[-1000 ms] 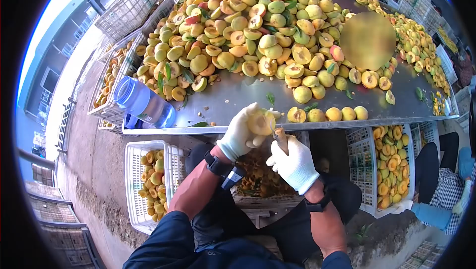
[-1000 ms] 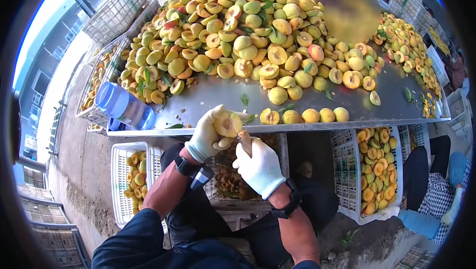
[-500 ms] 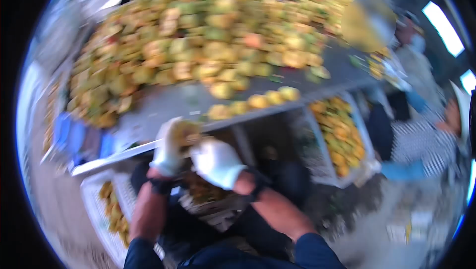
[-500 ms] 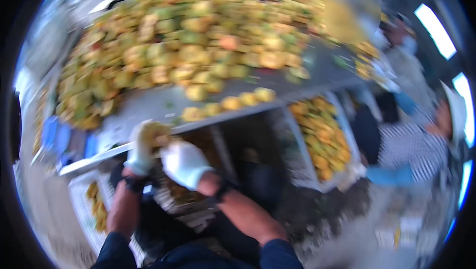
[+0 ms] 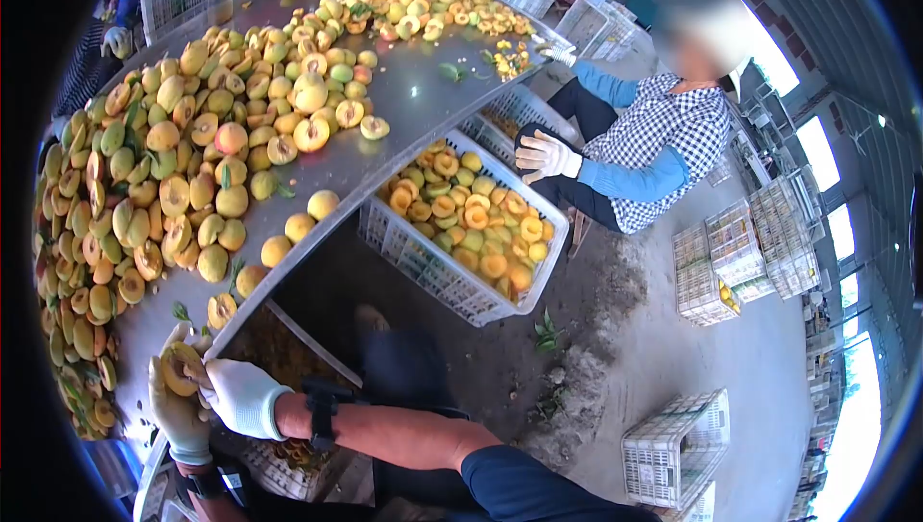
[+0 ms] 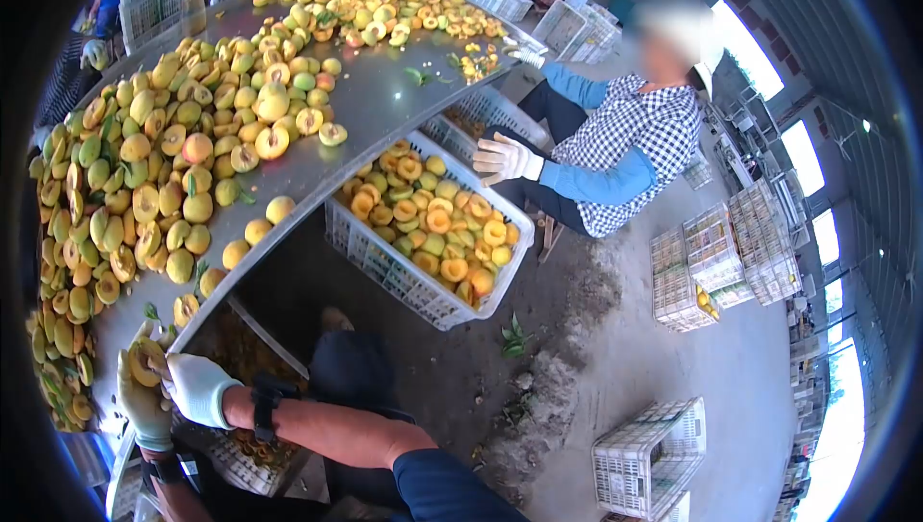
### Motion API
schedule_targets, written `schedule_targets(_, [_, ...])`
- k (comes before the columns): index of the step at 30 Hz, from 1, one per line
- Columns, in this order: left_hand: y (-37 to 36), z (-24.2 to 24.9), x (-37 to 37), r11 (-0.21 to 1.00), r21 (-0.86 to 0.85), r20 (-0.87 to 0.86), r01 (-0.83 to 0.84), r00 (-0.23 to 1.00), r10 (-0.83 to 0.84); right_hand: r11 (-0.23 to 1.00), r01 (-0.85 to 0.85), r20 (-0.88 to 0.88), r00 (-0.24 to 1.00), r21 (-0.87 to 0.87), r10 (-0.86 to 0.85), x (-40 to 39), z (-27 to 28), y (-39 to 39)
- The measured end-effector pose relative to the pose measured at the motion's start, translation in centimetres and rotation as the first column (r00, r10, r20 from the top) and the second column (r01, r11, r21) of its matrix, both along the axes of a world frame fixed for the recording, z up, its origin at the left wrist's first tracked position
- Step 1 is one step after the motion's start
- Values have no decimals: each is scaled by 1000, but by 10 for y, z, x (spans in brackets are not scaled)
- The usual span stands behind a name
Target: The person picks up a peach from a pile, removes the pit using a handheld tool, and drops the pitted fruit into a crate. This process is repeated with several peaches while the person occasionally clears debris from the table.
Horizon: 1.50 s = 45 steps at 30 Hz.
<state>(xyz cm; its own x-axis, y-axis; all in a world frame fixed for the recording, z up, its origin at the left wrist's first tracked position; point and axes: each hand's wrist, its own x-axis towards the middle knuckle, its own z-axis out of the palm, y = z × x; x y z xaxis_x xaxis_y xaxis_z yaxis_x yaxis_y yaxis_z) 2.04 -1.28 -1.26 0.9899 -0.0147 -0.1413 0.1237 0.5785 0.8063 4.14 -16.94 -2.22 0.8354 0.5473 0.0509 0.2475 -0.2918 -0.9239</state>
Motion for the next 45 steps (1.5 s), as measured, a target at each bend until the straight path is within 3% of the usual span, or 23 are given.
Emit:
schedule_targets(3, [-9, -3, 6, 1000, 19, 57, -23, 998, 22, 999, 3, -24, 1000, 35, -2, 7, -10, 2])
schedule_targets(5, [-1, -8, 9, 998, -16, -8, 58, 998, -58, 999, 35, -59, 998, 7, -34, 4, -6, 2])
schedule_targets(7, [-5, -6, 9, 1000, 1, -59, 22, 998, -22, 999, 47, -106, 993, 10, -45, 3, -3, 2])
schedule_targets(11, [-14, -14, 7, 990, 63, -127, -130, 983, 137, 998, -5, 11, 1000, -69, 6, 0, -7, 1])
schedule_targets(13, [-8, -11, 8, 994, 25, -161, -110, 981, 113, 998, 16, -194, 981, 66, -3, 1, 2, 1])
schedule_targets(15, [-5, -14, 12, 998, -27, -142, -49, 989, 45, 999, 26, -173, 985, 32, -20, 3, 2, -3])
schedule_targets(17, [-15, -11, 12, 980, 39, -203, -197, 958, 200, 1000, 9, -14, 1000, -28, -10, 2, -3, -3])
schedule_targets(20, [-15, -4, 9, 990, 26, -207, -140, 968, 143, 1000, -3, -97, 995, -24, 1, 3, -5, 0])
schedule_targets(24, [-7, -5, 10, 1000, 0, -159, -23, 987, 22, 999, -30, -38, 999, -21, 29, 1, -9, -2])
schedule_targets(30, [-18, 0, 10, 994, -28, -217, -109, 971, 101, 996, -52, 3, 999, -65, 52, 4, -8, -3])
schedule_targets(37, [-11, -5, 10, 998, -27, -222, -58, 974, 51, 998, -17, -1, 1000, -56, 17, 1, -11, -2])
schedule_targets(45, [-14, -10, 10, 992, -5, -238, -124, 964, 119, 998, 4, -4, 1000, -58, -5, -1, -11, -3])
